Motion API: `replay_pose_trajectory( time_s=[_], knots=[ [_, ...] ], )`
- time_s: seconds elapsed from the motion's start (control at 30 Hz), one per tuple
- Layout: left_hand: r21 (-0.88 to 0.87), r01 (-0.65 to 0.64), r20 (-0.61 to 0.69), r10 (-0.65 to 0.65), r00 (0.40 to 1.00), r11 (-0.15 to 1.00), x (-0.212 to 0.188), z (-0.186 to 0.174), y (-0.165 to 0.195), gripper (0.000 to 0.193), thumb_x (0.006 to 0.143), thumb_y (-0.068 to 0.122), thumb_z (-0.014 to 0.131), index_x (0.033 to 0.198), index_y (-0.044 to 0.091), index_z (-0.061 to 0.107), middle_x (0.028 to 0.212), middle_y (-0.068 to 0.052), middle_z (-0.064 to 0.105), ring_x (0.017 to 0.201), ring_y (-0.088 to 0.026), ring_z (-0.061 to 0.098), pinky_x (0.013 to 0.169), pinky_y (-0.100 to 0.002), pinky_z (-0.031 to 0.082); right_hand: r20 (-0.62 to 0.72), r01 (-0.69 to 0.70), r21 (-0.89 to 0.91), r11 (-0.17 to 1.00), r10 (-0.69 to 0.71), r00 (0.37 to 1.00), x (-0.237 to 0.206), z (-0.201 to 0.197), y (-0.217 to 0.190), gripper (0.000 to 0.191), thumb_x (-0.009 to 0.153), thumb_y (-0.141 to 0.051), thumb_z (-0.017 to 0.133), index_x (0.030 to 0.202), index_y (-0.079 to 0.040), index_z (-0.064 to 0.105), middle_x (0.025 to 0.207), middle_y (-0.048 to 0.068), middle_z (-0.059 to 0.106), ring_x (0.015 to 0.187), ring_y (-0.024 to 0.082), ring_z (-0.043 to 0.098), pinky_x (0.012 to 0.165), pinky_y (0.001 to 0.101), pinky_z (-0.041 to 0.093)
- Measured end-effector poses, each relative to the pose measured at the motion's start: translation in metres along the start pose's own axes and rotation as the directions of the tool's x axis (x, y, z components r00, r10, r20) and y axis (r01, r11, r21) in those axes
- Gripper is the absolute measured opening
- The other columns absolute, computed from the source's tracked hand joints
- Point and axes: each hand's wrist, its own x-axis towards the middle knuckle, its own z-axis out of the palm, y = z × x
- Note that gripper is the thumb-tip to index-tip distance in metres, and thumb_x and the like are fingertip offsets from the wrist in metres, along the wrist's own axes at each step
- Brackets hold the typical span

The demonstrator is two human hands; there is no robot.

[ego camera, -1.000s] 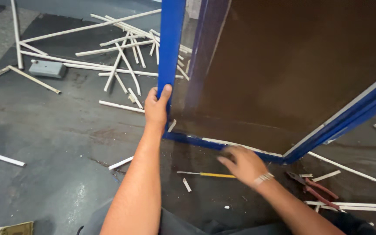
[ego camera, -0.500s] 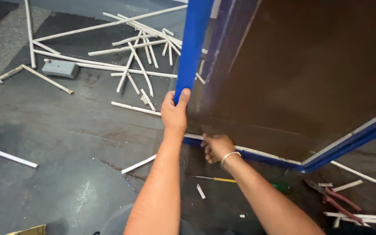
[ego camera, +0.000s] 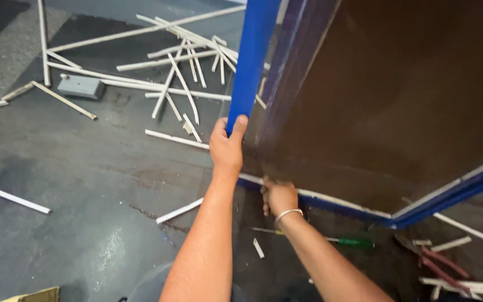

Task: The person uses a screwdriver to pry out white plastic splines from the groove of a blue window screen frame. They work along the bottom and side edges, removing the splines in segments and placing them on the floor.

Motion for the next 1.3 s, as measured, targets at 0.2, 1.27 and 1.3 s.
replay_pose_trajectory(
  time_s=[0.2, 1.27, 1.3],
  knots=[
    [0.019, 0.040, 0.021, -0.041, 0.999, 0.999, -0.002, -0.001, 0.003, 0.040, 0.091, 0.046, 0.073, 0.090, 0.006, 0.068, 0.069, 0.003, 0.060, 0.065, -0.008, 0.053, 0.059, -0.028, 0.044, 0.226, 0.617, -0.683, 0.389, -0.691, 0.686, -0.068, 0.028, -0.007, 0.026, 0.094, -0.028, 0.062, 0.082, -0.007, 0.073, 0.079, 0.018, 0.072, 0.076, 0.041, 0.069, 0.071, 0.0531, 0.054],
    [0.051, 0.011, 0.032, -0.012, 0.999, 0.999, 0.002, 0.001, -0.005, 0.042, 0.091, 0.046, 0.074, 0.093, 0.005, 0.067, 0.073, 0.001, 0.060, 0.070, -0.009, 0.053, 0.065, -0.030, 0.047, 0.011, 0.178, -0.710, 0.681, -0.242, 0.970, -0.064, -0.006, 0.048, 0.045, 0.097, -0.044, 0.053, 0.088, -0.008, 0.079, 0.089, 0.022, 0.074, 0.087, 0.043, 0.070, 0.081, 0.0529, 0.054],
    [0.045, 0.010, 0.040, -0.012, 0.999, 0.999, 0.001, 0.001, -0.006, 0.041, 0.091, 0.046, 0.073, 0.093, 0.005, 0.067, 0.074, 0.001, 0.061, 0.071, -0.009, 0.053, 0.065, -0.029, 0.047, -0.016, 0.165, -0.645, 0.746, -0.229, 0.973, -0.072, -0.009, 0.057, 0.044, 0.097, -0.043, 0.054, 0.091, -0.008, 0.080, 0.087, 0.020, 0.075, 0.085, 0.040, 0.071, 0.079, 0.0504, 0.055]
  ],
)
